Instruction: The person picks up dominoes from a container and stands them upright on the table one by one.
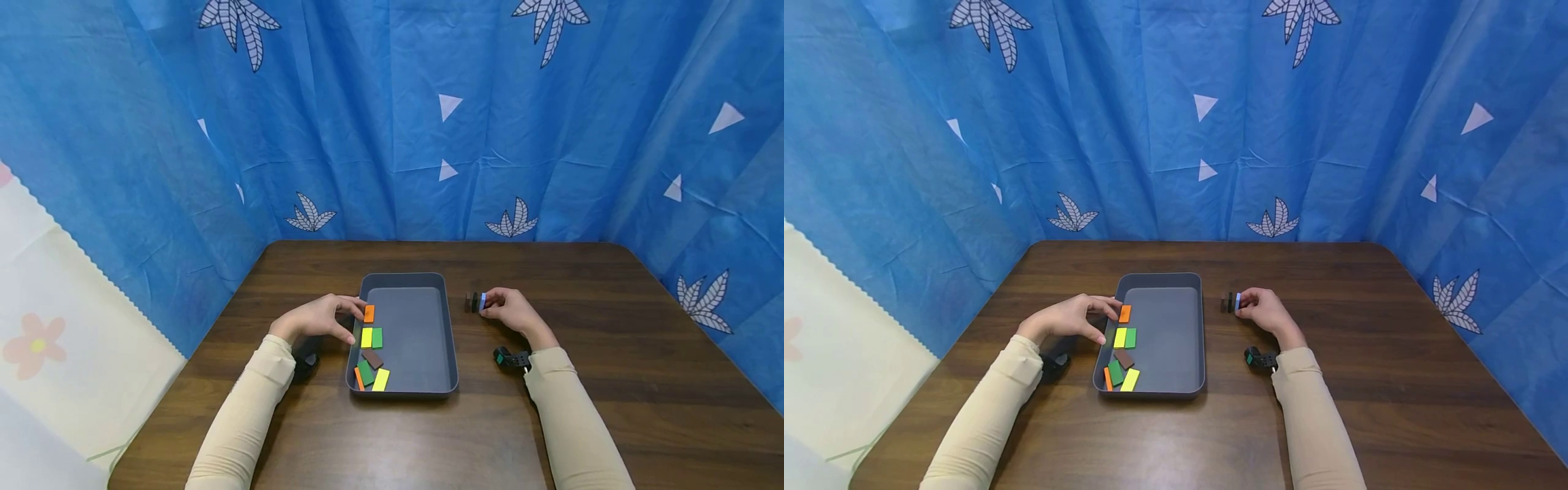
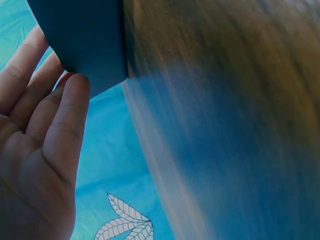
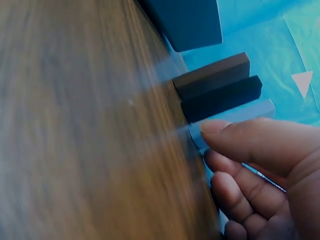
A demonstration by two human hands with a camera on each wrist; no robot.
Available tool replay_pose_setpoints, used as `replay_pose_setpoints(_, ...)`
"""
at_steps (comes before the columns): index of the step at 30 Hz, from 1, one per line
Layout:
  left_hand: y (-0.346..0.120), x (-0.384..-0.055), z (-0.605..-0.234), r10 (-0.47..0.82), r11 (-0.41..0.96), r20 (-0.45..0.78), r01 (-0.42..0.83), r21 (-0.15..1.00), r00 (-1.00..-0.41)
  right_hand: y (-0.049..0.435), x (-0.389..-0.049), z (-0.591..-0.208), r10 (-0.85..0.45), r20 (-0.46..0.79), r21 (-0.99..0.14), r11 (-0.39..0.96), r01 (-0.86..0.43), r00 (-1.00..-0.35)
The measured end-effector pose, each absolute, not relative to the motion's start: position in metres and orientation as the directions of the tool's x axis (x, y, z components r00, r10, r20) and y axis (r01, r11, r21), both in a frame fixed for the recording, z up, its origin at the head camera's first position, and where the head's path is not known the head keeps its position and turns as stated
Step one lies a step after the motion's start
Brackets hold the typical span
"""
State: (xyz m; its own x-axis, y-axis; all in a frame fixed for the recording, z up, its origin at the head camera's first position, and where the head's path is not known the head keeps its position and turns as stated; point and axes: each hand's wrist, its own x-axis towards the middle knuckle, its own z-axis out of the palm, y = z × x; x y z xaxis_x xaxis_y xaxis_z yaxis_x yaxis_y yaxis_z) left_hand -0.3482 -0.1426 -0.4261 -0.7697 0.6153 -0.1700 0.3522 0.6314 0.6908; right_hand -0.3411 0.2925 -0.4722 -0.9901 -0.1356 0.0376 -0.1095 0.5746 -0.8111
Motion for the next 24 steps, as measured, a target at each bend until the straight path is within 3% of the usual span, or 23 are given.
replay_pose_setpoints(7, -0.142, -0.349, -0.425, 0.618, 0.631, -0.165, 0.359, 0.688, -0.769, 0.304, -0.335, -0.46, -0.187, 0.015, -0.811, 0.572, -0.121, -0.982)
replay_pose_setpoints(14, -0.141, -0.349, -0.424, 0.614, 0.637, -0.174, 0.354, 0.685, -0.77, 0.308, -0.318, -0.418, -0.119, 0.068, -0.805, 0.58, -0.125, -0.991)
replay_pose_setpoints(24, -0.146, -0.349, -0.428, 0.614, 0.624, -0.159, 0.351, 0.698, -0.773, 0.245, -0.323, -0.37, -0.281, 0.162, -0.843, 0.459, -0.28, -0.946)
